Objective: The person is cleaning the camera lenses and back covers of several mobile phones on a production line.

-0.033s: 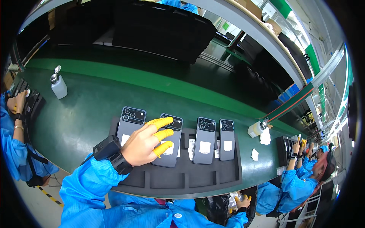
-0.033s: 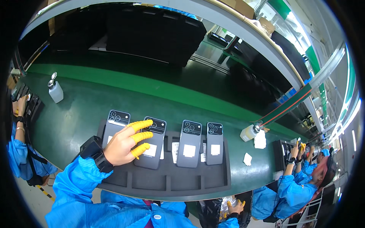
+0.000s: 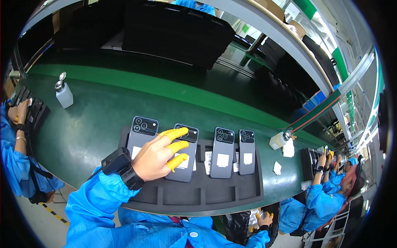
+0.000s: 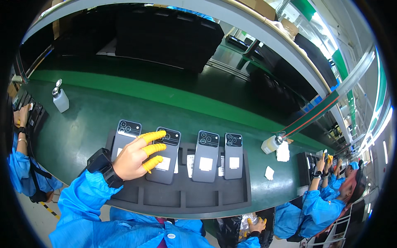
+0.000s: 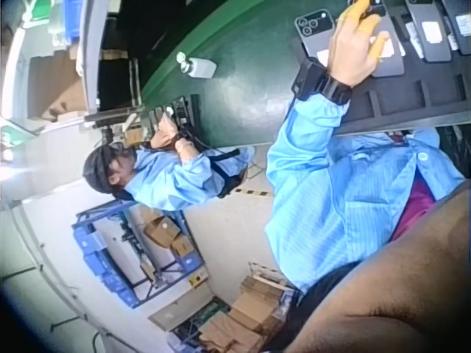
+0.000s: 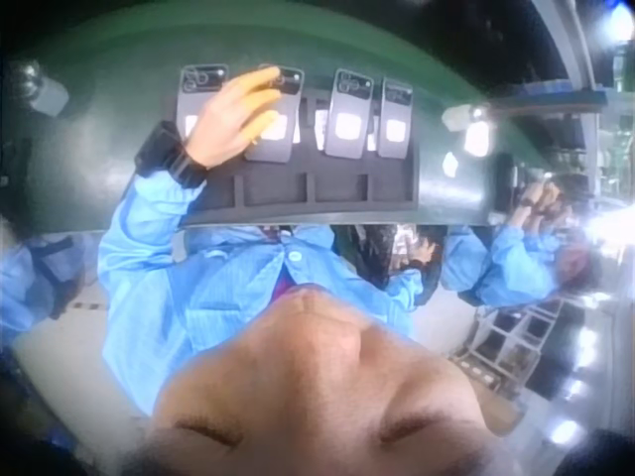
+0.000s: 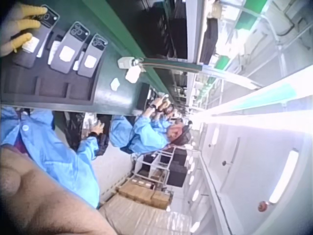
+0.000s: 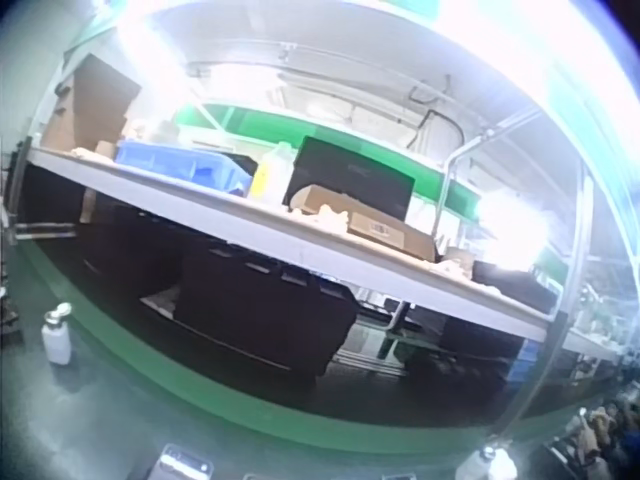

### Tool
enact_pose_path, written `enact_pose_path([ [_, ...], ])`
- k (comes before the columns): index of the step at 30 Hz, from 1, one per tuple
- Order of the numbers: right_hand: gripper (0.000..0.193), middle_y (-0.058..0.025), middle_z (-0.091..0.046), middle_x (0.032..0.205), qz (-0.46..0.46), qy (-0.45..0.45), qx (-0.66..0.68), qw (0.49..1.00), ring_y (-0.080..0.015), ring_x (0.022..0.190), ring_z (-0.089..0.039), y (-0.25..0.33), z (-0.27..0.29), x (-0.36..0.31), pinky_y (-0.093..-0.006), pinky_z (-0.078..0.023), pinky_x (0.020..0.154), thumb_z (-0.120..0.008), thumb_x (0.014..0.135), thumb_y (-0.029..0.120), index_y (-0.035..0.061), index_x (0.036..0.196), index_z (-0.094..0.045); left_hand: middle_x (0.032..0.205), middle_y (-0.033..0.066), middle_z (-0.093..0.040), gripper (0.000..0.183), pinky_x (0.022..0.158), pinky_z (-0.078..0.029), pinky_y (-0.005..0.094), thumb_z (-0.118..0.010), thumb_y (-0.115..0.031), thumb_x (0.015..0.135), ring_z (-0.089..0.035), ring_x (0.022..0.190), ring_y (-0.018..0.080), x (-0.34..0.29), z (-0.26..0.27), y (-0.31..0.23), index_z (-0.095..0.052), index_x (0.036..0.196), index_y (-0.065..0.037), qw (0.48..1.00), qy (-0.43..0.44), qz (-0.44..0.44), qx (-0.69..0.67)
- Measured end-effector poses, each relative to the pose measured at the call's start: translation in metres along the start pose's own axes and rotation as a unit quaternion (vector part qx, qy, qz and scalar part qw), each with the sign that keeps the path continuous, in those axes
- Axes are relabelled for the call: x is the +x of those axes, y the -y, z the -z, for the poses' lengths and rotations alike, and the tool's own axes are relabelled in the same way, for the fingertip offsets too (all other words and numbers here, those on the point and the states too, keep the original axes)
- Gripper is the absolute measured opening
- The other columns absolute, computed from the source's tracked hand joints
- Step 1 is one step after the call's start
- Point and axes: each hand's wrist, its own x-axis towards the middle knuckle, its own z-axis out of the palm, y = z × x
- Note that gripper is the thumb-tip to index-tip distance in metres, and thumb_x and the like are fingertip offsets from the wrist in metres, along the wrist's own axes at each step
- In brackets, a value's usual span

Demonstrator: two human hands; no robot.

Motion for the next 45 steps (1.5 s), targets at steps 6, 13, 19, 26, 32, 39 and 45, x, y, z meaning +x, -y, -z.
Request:
enact_pose_path([
  [6, 0.077, -0.0199, -0.057, 0.124, -0.06, 0.039, -0.041, 0.997, -0.04, 0.111, -0.062, 0.015, 0.01, -0.001, -0.0447, -0.051, 0.098, -0.095, 0.059, 0.03, 0.0094, 0.126, -0.063, 0.141, 0.0178, -0.058, 0.031, 0.104, -0.05, 0.0423, -0.075, -0.013, 0.088, -0.057, 0.126, 0.0378, -0.001, 0.001, 0.0, -0.071, 0.117, -0.002, 1.0, 0.002, 0.0, 0.005],
  [13, 0.038, -0.0203, -0.069, 0.108, 0.043, 0.009, 0.001, 0.999, -0.0367, 0.103, -0.068, -0.007, -0.022, 0.005, -0.0435, -0.055, 0.092, -0.083, 0.066, 0.016, 0.0054, 0.101, -0.072, 0.141, 0.0179, -0.058, 0.03, 0.103, -0.05, 0.0421, -0.075, -0.013, 0.088, -0.058, 0.126, 0.0373, -0.003, 0.001, 0.002, -0.072, 0.115, -0.001, 1.0, 0.005, 0.002, 0.003],
  [19, 0.028, -0.0146, -0.069, 0.111, -0.103, -0.033, -0.08, 0.991, -0.0343, 0.101, -0.069, -0.026, -0.042, 0.029, -0.0462, -0.057, 0.087, -0.084, 0.07, 0.022, 0.0129, 0.095, -0.075, 0.14, 0.0176, -0.059, 0.029, 0.102, -0.051, 0.0416, -0.075, -0.013, 0.088, -0.058, 0.125, 0.0373, -0.001, -0.001, 0.0, -0.072, 0.115, -0.002, 1.0, 0.005, -0.013, -0.007],
  [26, 0.03, -0.0127, -0.067, 0.101, -0.128, -0.077, 0.051, 0.987, -0.0377, 0.1, -0.067, 0.018, -0.002, -0.011, -0.0476, -0.055, 0.086, -0.083, 0.07, 0.014, 0.01, 0.097, -0.073, 0.14, 0.0177, -0.059, 0.029, 0.101, -0.052, 0.0418, -0.074, -0.012, 0.087, -0.059, 0.124, 0.0374, -0.003, 0.0, 0.001, -0.072, 0.114, -0.002, 1.0, 0.011, -0.009, -0.01],
  [32, 0.059, -0.0238, -0.048, 0.141, -0.06, -0.04, 0.019, 0.997, -0.0399, 0.124, -0.056, 0.013, -0.009, -0.011, -0.0441, -0.051, 0.098, -0.088, 0.068, 0.016, 0.009, 0.122, -0.064, 0.14, 0.0174, -0.059, 0.029, 0.101, -0.052, 0.0417, -0.074, -0.012, 0.087, -0.059, 0.124, 0.0371, -0.003, 0.0, 0.001, -0.072, 0.114, -0.002, 1.0, 0.008, -0.022, -0.013],
  [39, 0.074, -0.0222, -0.039, 0.152, -0.073, -0.056, 0.037, 0.995, -0.0397, 0.132, -0.051, 0.022, -0.017, -0.015, -0.044, -0.047, 0.107, -0.088, 0.068, 0.015, 0.0098, 0.135, -0.058, 0.14, 0.0167, -0.059, 0.029, 0.101, -0.052, 0.0416, -0.074, -0.013, 0.088, -0.06, 0.123, 0.0366, -0.003, 0.0, 0.002, -0.072, 0.114, -0.002, 1.0, 0.008, -0.022, -0.012],
  [45, 0.063, -0.0178, -0.046, 0.148, -0.101, -0.084, -0.009, 0.991, -0.0391, 0.122, -0.059, -0.025, -0.046, 0.021, -0.0451, -0.051, 0.1, -0.084, 0.071, 0.012, 0.0127, 0.13, -0.061, 0.14, 0.0166, -0.059, 0.028, 0.101, -0.052, 0.0412, -0.074, -0.012, 0.087, -0.06, 0.123, 0.0362, -0.002, 0.0, 0.0, -0.072, 0.114, -0.002, 1.0, 0.01, -0.02, -0.014],
])
